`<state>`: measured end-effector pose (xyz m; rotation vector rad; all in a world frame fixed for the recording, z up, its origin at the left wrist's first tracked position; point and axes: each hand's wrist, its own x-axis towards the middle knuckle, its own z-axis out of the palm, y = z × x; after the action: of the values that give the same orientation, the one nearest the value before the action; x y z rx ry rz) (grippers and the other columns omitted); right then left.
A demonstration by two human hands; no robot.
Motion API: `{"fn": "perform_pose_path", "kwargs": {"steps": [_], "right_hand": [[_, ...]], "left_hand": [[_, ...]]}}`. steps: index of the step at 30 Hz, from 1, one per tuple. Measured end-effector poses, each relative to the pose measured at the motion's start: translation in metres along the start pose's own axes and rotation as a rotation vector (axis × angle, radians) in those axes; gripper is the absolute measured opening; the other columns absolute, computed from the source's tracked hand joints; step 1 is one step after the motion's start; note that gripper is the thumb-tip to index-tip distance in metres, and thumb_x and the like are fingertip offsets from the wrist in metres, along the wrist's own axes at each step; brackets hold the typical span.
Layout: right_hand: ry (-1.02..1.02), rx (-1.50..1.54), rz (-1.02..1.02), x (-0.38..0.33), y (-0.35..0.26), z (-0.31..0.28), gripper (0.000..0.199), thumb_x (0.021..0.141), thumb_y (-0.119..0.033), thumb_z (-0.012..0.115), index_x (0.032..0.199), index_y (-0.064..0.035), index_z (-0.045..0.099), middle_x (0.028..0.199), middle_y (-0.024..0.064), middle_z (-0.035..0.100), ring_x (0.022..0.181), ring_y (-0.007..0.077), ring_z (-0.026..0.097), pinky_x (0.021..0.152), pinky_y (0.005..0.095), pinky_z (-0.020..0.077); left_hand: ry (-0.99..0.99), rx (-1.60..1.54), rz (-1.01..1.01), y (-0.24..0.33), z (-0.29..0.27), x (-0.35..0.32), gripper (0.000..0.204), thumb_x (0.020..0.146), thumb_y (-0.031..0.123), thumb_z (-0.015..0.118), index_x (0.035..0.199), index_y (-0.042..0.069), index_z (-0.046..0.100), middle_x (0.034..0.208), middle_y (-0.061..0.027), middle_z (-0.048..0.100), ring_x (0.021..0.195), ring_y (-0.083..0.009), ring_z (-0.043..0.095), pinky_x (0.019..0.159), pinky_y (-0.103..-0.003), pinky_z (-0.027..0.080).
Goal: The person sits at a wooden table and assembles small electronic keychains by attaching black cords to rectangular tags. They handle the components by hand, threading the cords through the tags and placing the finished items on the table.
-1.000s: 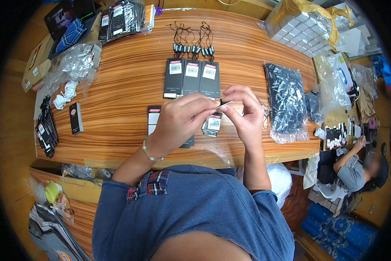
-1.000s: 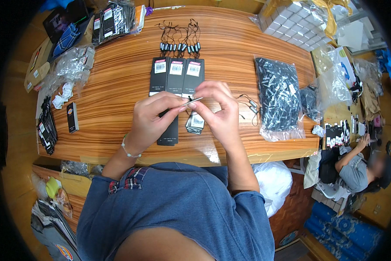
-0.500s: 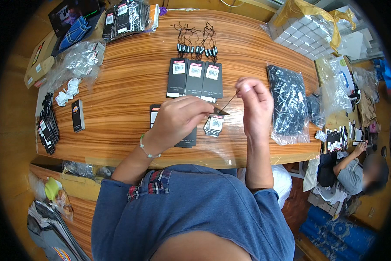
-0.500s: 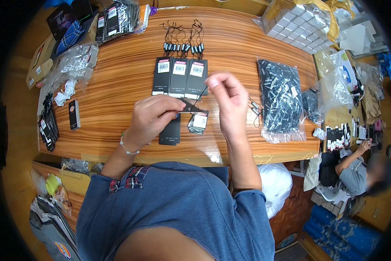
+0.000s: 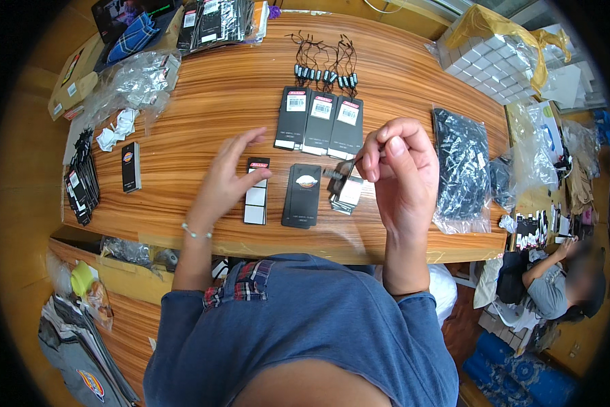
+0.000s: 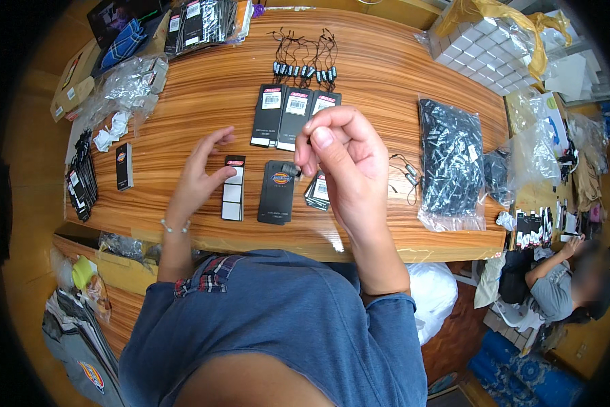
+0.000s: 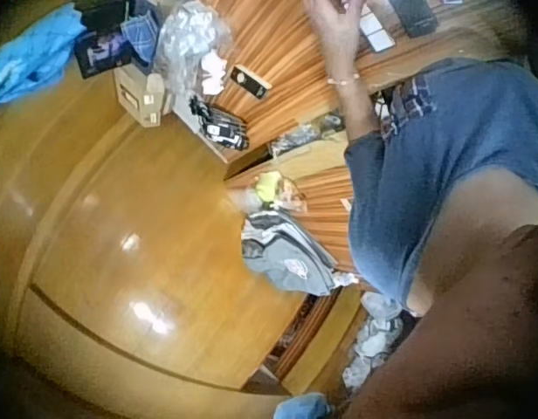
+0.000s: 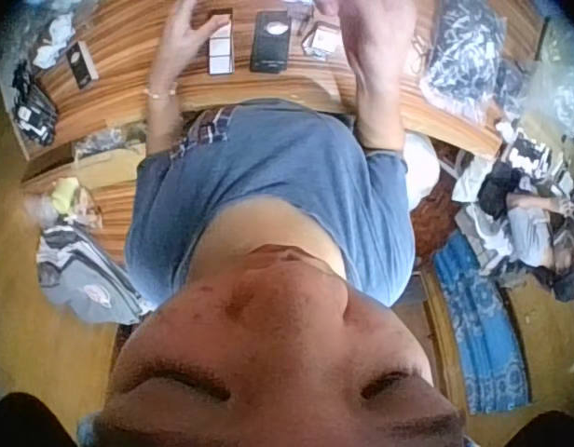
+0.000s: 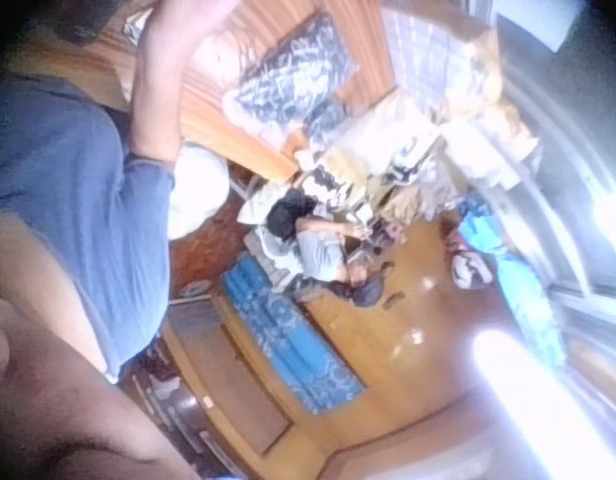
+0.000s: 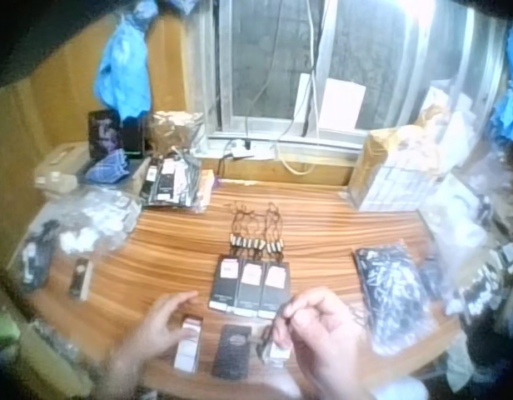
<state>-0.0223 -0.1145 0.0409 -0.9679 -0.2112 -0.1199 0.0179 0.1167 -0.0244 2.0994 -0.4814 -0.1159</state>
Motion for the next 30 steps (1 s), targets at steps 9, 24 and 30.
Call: {"fn": "perform_pose_path", "kwargs": {"steps": [9, 24, 30], "right_hand": [[-0.008, -0.208, -0.057, 0.000, -0.004, 0.000, 0.012, 0.088, -0.006, 0.051, 0.095, 0.0022, 0.056, 0.077, 0.0059, 0.058, 0.067, 0.0075, 0.050, 0.062, 0.0191, 0.0409], [-0.091, -0.473, 0.178, 0.006, 0.019, 0.014, 0.006, 0.084, -0.002, 0.056, 0.088, 0.0013, 0.057, 0.084, 0.0001, 0.057, 0.073, 0.0040, 0.050, 0.064, 0.0183, 0.0415], [0.028, -0.868, -0.295, 0.010, 0.031, 0.010, 0.006, 0.077, 0.003, 0.059, 0.082, 0.0013, 0.057, 0.076, 0.0065, 0.059, 0.064, 0.0119, 0.054, 0.058, 0.0236, 0.0433]], "left_hand": [[-0.182, 0.247, 0.012, -0.048, -0.006, -0.004, 0.057, 0.056, 0.014, 0.078, 0.109, 0.006, 0.058, 0.114, -0.0057, 0.050, 0.112, -0.0272, 0.042, 0.097, -0.037, 0.034], [0.131, -0.580, -0.092, 0.040, 0.005, 0.012, 0.024, 0.081, -0.005, 0.059, 0.101, 0.001, 0.047, 0.089, -0.0077, 0.062, 0.081, -0.0087, 0.059, 0.069, -0.018, 0.048], [0.193, -0.507, 0.028, 0.062, 0.019, 0.022, 0.018, 0.079, -0.003, 0.061, 0.094, -0.001, 0.052, 0.085, -0.0068, 0.062, 0.077, -0.0082, 0.060, 0.063, -0.019, 0.050]]}}
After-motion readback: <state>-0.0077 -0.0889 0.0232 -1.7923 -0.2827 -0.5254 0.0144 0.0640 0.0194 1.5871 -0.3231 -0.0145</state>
